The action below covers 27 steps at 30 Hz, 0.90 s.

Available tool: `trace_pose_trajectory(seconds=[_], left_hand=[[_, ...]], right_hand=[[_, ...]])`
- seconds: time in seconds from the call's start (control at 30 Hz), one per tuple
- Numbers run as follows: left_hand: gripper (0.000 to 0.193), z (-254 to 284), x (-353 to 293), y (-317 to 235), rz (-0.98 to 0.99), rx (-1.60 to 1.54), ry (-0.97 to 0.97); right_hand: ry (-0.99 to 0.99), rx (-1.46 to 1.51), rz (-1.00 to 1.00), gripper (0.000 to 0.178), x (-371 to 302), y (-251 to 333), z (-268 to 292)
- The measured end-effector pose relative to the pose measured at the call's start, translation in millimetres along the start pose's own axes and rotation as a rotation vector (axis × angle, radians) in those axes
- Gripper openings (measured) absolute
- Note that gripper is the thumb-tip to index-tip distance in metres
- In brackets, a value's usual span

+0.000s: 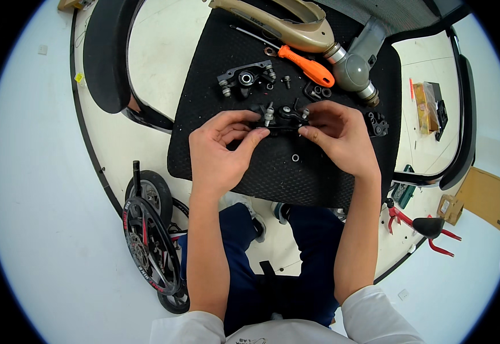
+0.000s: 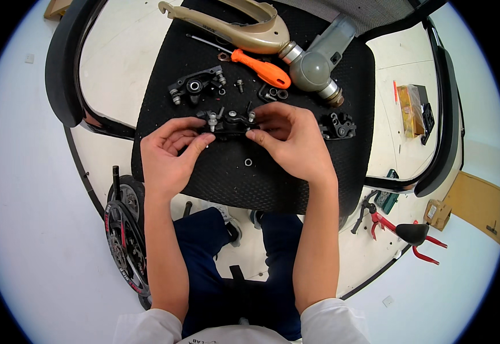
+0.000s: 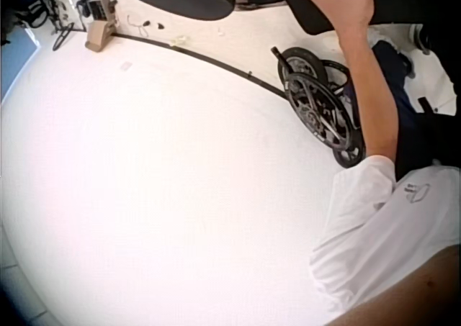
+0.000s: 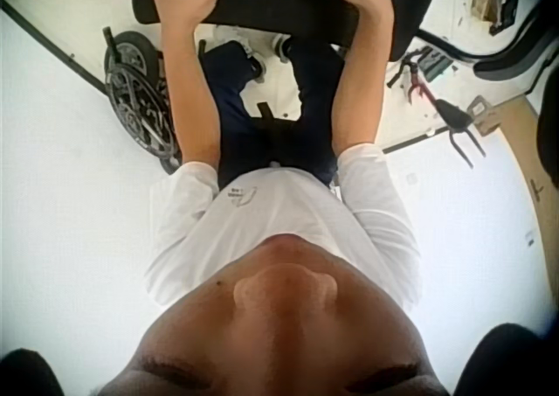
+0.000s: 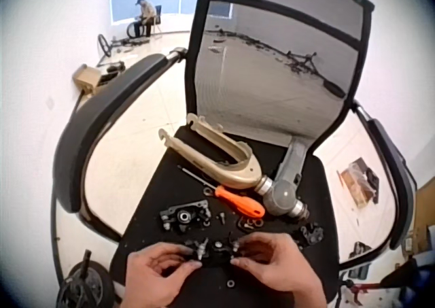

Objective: The person assembles small mechanical components on a black mat, inserting pins and washers into a bracket-like part. They repeatedly pick up, align, and insert small parts by hand, occasionally rotating the assembly to access different sides.

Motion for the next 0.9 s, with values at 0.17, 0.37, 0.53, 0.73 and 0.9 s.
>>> trace_pose_trajectory(seconds=[0.17,0.37,0.53,0.73,0.9], left_hand=[[0.024,-9,-2,-2,-0.097,0.084,-0.017],[0.021,-19,-4,-8,-0.162,0.133,-0.048],[0.02,-20,-4,-6,-0.198,0.157,-0.08],[0.021,-20,-7,-5,-0.234,0.171,-0.062],[0.022,-17,-6,-3,-0.211,0.157,-0.06]], right_hand=[[-0.181,-0.414,0.525,0.026,-4,17,-9],[-0.176,-0.374,0.436,0.02,0,12,-28],[-0.157,-0.343,0.454,0.017,3,10,-27],[-0.151,-0.418,0.432,0.014,-1,16,-30],[-0.052,-0.267,0.383,0.013,0,15,-29]])
Point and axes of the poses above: each hand's wrist, its own x-axis towards the middle knuckle, its own z-axis out of the back of the hand, y = z × x, the point moved 1 cm from there along x, towards the middle knuckle, and after that the axes turned 11 degrees about x, right-handed, at the moved point
